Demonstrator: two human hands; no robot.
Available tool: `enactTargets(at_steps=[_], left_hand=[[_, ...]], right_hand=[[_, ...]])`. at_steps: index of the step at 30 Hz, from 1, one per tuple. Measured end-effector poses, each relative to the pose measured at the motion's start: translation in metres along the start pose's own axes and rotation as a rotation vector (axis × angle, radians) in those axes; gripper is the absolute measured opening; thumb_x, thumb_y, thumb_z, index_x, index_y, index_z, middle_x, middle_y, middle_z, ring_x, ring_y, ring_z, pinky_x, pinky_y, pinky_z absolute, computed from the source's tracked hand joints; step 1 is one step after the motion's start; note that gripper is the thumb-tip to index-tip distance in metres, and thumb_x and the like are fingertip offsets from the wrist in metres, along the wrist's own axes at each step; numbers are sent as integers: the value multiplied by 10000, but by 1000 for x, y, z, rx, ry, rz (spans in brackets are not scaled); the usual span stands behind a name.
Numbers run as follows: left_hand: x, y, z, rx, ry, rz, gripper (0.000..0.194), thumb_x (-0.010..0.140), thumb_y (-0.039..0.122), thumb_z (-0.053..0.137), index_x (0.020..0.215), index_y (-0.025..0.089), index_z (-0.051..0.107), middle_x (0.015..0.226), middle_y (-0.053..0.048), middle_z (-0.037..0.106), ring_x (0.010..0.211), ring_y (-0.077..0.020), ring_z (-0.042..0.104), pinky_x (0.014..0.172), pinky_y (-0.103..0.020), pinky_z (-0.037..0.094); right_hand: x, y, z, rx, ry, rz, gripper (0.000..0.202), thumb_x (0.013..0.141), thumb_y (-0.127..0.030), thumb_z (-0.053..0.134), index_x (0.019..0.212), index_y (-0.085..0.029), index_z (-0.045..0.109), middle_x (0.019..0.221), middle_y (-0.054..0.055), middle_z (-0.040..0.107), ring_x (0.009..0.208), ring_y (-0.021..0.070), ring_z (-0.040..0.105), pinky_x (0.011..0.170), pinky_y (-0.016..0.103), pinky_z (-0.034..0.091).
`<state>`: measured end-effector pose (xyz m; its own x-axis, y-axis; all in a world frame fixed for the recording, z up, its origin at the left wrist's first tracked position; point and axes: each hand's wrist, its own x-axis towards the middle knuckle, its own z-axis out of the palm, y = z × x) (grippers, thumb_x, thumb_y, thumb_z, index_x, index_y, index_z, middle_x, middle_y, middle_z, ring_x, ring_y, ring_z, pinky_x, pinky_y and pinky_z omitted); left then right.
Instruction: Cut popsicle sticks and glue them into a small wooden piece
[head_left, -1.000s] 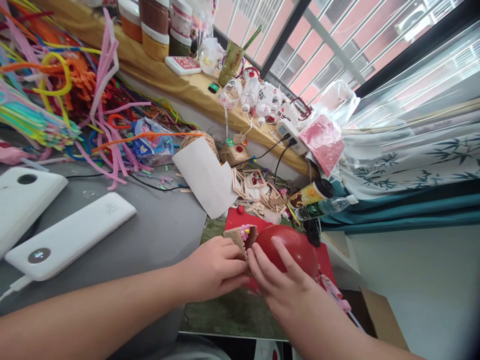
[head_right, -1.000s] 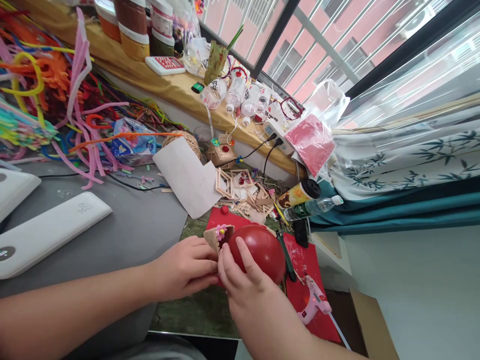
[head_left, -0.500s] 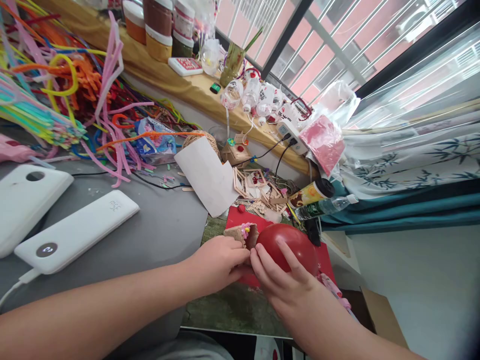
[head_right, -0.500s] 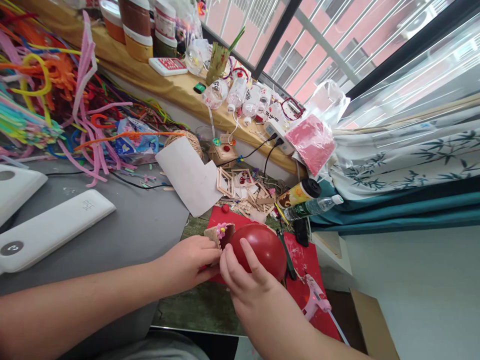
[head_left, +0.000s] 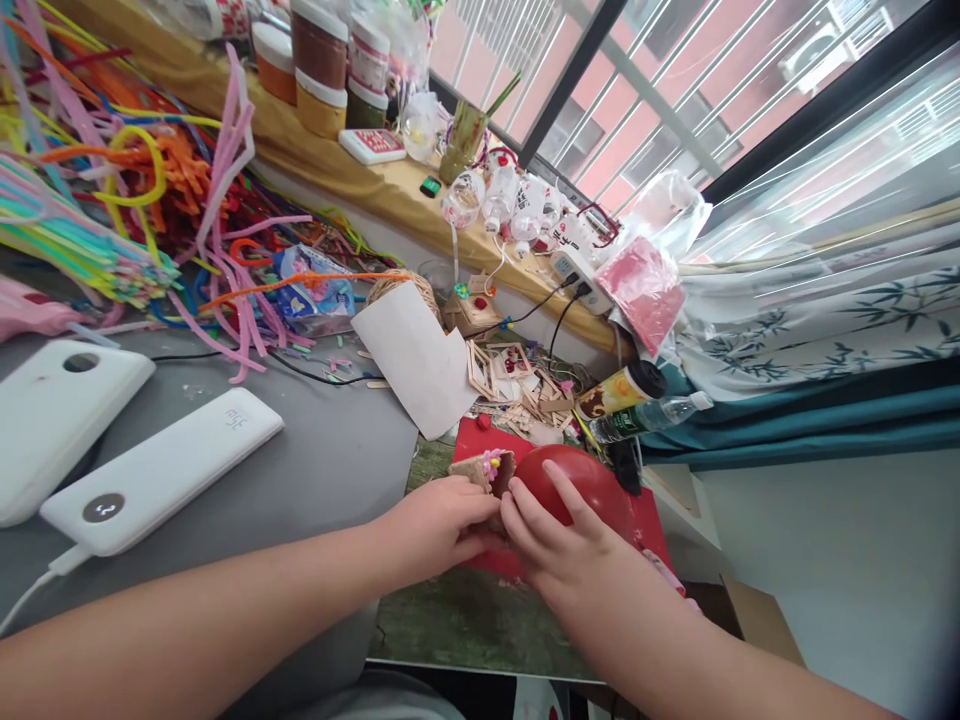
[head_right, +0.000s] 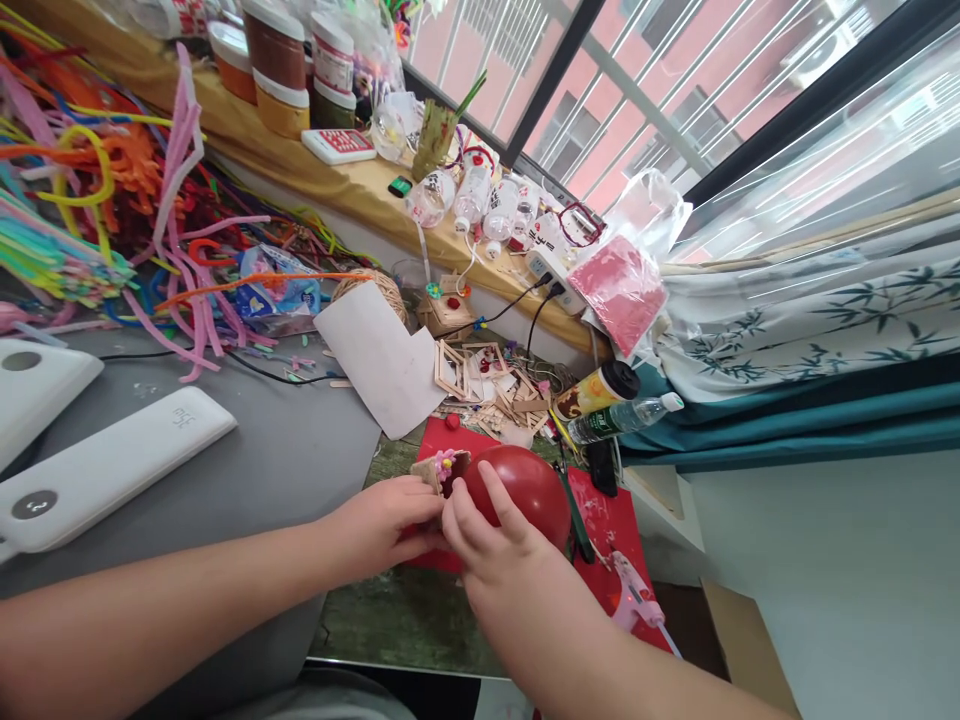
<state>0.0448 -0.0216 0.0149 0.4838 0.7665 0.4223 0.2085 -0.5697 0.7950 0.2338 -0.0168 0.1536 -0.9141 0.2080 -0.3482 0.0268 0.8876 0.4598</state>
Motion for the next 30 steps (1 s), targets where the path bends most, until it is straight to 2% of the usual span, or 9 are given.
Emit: enactTargets(at_steps=[8,12,15,18,23,30], left_hand=[[-8,8,7,17,88,-50,29,914,207,649,938,192,642,884,-14,702,817,-165,634,742,-271,492],[-12,8,7,79,90,73,93,946,176,578,1007,194,646,950,-47,705,902,-174,651,792,-281,515],[-12,6,5,137,79,149,114,932,134,568,987,182,656,979,-69,711,959,-184,658,837,-294,521],[-11,5,4,192,76,151,84,931,147,575,962,172,650,937,-66,703,916,-185,654,814,-298,519],[-6,6,1,348,44,254,105,953,188,556,865,177,612,848,-45,654,798,-182,586,712,-309,479],[-2,14,-10,568,-31,394,157,958,130,516,822,183,575,811,-44,605,711,-183,502,647,-338,425]], right_hand=[[2,2,-1,42,-5,-25,317,792,-429,703,952,-181,818,1339,180,623,1350,426,386,1181,744,91],[-1,4,-2,61,8,-19,304,823,-397,684,999,-183,810,1365,172,610,1351,403,391,1186,729,74],[-2,3,-2,72,-1,-12,287,801,-397,696,952,-181,811,1387,182,598,1356,402,379,1183,729,66],[-3,3,-1,77,-2,-6,274,791,-397,706,933,-185,807,1390,182,597,1361,399,376,1183,724,64],[-5,2,0,79,-8,0,277,825,-410,682,948,-191,798,1389,161,596,1374,384,374,1202,714,68],[-4,-1,3,54,-13,6,279,804,-409,688,917,-186,813,1342,170,624,1352,398,389,1204,724,78]])
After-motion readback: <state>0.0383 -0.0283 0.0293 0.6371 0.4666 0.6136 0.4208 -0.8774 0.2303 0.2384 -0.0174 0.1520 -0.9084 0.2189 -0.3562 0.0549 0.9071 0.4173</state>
